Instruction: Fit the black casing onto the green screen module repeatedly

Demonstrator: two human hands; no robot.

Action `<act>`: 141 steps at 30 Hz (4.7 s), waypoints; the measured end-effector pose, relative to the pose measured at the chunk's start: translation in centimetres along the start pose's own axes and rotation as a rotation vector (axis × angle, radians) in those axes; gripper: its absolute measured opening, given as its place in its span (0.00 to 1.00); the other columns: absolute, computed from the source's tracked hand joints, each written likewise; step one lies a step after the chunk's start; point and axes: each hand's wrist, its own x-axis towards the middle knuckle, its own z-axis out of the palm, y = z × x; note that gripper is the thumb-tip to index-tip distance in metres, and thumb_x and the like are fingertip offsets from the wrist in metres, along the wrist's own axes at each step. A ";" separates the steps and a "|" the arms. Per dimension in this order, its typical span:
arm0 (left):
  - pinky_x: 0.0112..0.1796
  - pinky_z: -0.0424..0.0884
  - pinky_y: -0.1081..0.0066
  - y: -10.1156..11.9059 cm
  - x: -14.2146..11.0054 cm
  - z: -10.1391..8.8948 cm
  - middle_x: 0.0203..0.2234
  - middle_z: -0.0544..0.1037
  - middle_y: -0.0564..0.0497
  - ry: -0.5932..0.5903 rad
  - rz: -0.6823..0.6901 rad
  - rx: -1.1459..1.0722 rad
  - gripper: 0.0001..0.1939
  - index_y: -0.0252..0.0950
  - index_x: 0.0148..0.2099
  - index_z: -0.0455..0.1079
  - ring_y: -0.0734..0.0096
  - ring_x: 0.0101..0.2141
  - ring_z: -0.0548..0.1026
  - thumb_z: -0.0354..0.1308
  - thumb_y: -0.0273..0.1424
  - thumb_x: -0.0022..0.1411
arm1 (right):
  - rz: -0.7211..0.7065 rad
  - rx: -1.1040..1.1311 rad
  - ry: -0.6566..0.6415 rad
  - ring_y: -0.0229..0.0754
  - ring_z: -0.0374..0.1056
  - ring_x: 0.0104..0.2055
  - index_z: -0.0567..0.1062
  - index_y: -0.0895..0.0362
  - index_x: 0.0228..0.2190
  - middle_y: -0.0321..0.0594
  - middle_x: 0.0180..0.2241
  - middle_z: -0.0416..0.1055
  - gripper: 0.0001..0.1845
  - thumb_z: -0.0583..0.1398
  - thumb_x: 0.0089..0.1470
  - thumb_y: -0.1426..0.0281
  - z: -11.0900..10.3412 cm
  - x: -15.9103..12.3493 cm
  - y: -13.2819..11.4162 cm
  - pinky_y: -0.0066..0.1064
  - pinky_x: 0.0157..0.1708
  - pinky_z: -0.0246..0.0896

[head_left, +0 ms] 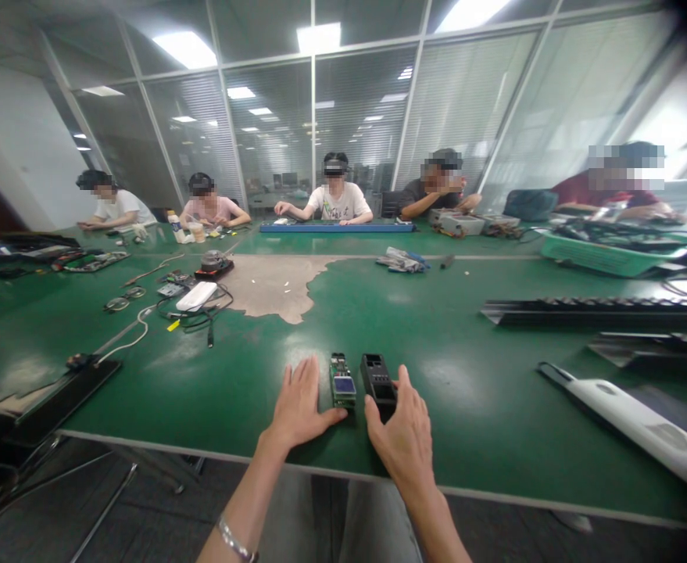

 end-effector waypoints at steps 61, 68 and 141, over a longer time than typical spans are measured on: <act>0.64 0.48 0.46 -1.0 -2.0 -1.2 0.64 0.61 0.44 0.066 0.152 0.004 0.30 0.42 0.66 0.58 0.52 0.65 0.54 0.54 0.46 0.66 | 0.043 0.025 -0.025 0.54 0.67 0.52 0.55 0.64 0.64 0.54 0.57 0.67 0.38 0.54 0.60 0.56 1.0 0.1 -8.0 0.44 0.50 0.62; 0.63 0.48 0.46 -0.8 -1.7 -0.9 0.64 0.62 0.43 0.076 0.149 0.029 0.33 0.40 0.64 0.60 0.51 0.65 0.55 0.48 0.54 0.66 | 0.096 0.090 0.127 0.53 0.66 0.55 0.55 0.60 0.64 0.53 0.61 0.63 0.38 0.54 0.58 0.55 -1.7 2.1 -5.3 0.44 0.53 0.61; 0.65 0.43 0.51 -1.4 -2.0 -1.0 0.66 0.59 0.43 0.074 0.126 -0.037 0.34 0.33 0.66 0.58 0.51 0.65 0.53 0.54 0.41 0.60 | 0.004 -0.187 -0.125 0.56 0.67 0.50 0.56 0.68 0.63 0.56 0.53 0.70 0.40 0.55 0.59 0.55 3.0 -1.7 -7.1 0.42 0.49 0.61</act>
